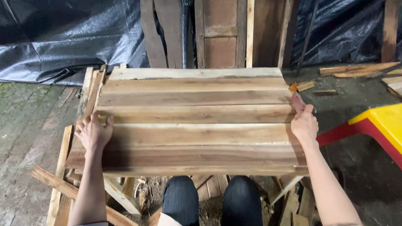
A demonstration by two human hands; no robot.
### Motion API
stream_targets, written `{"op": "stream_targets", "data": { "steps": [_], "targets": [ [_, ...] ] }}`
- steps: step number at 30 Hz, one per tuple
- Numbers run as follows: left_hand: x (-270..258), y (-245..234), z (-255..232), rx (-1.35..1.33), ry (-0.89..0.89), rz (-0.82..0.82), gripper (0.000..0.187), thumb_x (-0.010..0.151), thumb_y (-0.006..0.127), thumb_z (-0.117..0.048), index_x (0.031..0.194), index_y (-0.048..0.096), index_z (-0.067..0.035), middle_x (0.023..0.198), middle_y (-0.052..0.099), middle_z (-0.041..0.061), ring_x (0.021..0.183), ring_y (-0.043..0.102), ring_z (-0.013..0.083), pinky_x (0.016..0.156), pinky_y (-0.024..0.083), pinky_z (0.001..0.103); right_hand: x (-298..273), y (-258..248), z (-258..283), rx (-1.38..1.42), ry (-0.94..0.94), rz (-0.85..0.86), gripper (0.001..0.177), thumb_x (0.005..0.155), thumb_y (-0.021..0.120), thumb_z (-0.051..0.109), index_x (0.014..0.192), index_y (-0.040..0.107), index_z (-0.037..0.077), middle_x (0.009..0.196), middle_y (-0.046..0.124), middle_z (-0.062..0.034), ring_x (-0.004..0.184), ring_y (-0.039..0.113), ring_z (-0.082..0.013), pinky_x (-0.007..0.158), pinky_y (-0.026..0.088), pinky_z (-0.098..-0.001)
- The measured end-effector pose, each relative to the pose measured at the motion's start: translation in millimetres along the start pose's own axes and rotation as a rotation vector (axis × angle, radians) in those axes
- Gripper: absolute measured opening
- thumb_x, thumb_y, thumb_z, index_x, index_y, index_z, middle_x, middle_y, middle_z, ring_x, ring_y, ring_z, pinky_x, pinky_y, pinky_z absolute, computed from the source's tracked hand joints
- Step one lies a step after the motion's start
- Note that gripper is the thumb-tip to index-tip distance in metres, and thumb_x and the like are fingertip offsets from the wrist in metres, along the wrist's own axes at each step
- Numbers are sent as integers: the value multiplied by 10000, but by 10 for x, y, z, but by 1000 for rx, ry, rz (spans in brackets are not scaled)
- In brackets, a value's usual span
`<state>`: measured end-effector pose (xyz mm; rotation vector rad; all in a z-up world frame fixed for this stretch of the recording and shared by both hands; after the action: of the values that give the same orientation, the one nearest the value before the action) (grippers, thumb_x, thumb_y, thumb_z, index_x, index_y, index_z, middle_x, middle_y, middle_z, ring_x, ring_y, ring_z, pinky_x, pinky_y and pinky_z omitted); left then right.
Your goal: Sanding the top and edges of a wooden table top by hand using sandpaper to smooth the surface.
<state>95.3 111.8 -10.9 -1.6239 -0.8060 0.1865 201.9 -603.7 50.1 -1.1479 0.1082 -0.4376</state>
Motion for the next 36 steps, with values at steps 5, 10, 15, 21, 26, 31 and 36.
{"op": "stream_targets", "data": {
  "steps": [5,10,15,21,26,31,36],
  "targets": [
    [-52,-263,-103,-123,53,33,648,966,495,-571,1421,594,-121,1397,598,310,1278,505,510,982,351,636,-107,-143,39,96,-37,12,233,1047,428,97,1259,364,24,1100,642,-386,1005,626,-588,870,476,-676],
    [-511,-1022,-285,-619,-8,25,737,970,651,-289,1592,329,-63,1526,393,281,1420,306,440,1127,249,659,-7,40,-131,128,-125,-82,210,1032,426,111,1224,376,41,981,648,-341,861,624,-577,700,475,-665],
    [-1551,-1349,-68,-789,76,-248,805,1012,619,-305,1622,175,-23,1672,202,247,1546,173,413,1233,172,615,-89,-88,-73,214,-69,-114,183,1086,457,164,1201,399,35,1034,667,-344,959,642,-559,839,490,-652],
    [-1988,-546,590,-1086,-187,-253,794,1072,701,-267,1626,148,-129,1056,432,48,937,425,157,966,416,360,284,-123,-686,1597,40,-391,164,1006,576,314,1141,528,232,1001,637,-92,700,717,-174,549,596,-235],
    [-2075,-690,410,-1034,-337,-74,639,1016,576,-458,1484,333,-97,1360,474,175,1265,470,332,1100,364,517,-904,-643,-1227,1121,-288,-457,569,1074,237,-110,1488,267,279,1438,577,-191,628,521,-181,561,525,-284],
    [-2026,-544,496,-1135,-285,-93,351,1089,627,-404,1143,390,-150,936,377,0,791,332,145,770,348,319,-1771,-1,-2041,1114,-149,-342,649,1132,369,-6,1615,68,307,1776,165,-67,726,354,-116,494,265,-234],
    [-1930,-511,488,-1111,-299,-98,356,1096,626,-388,1131,375,-139,933,364,6,806,326,148,803,347,331,-2300,81,-1448,878,179,21,998,849,641,179,1599,-17,173,1654,176,-101,1496,234,-270,1225,219,-475]
  ]
}}
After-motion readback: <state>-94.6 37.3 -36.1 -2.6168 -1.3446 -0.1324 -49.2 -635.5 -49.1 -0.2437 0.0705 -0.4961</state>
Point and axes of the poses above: each hand's wrist, its own x-axis towards the middle knuckle, its own y-axis out of the palm, z = x × y, the point moved 2 cm from there along x, towards the middle knuckle
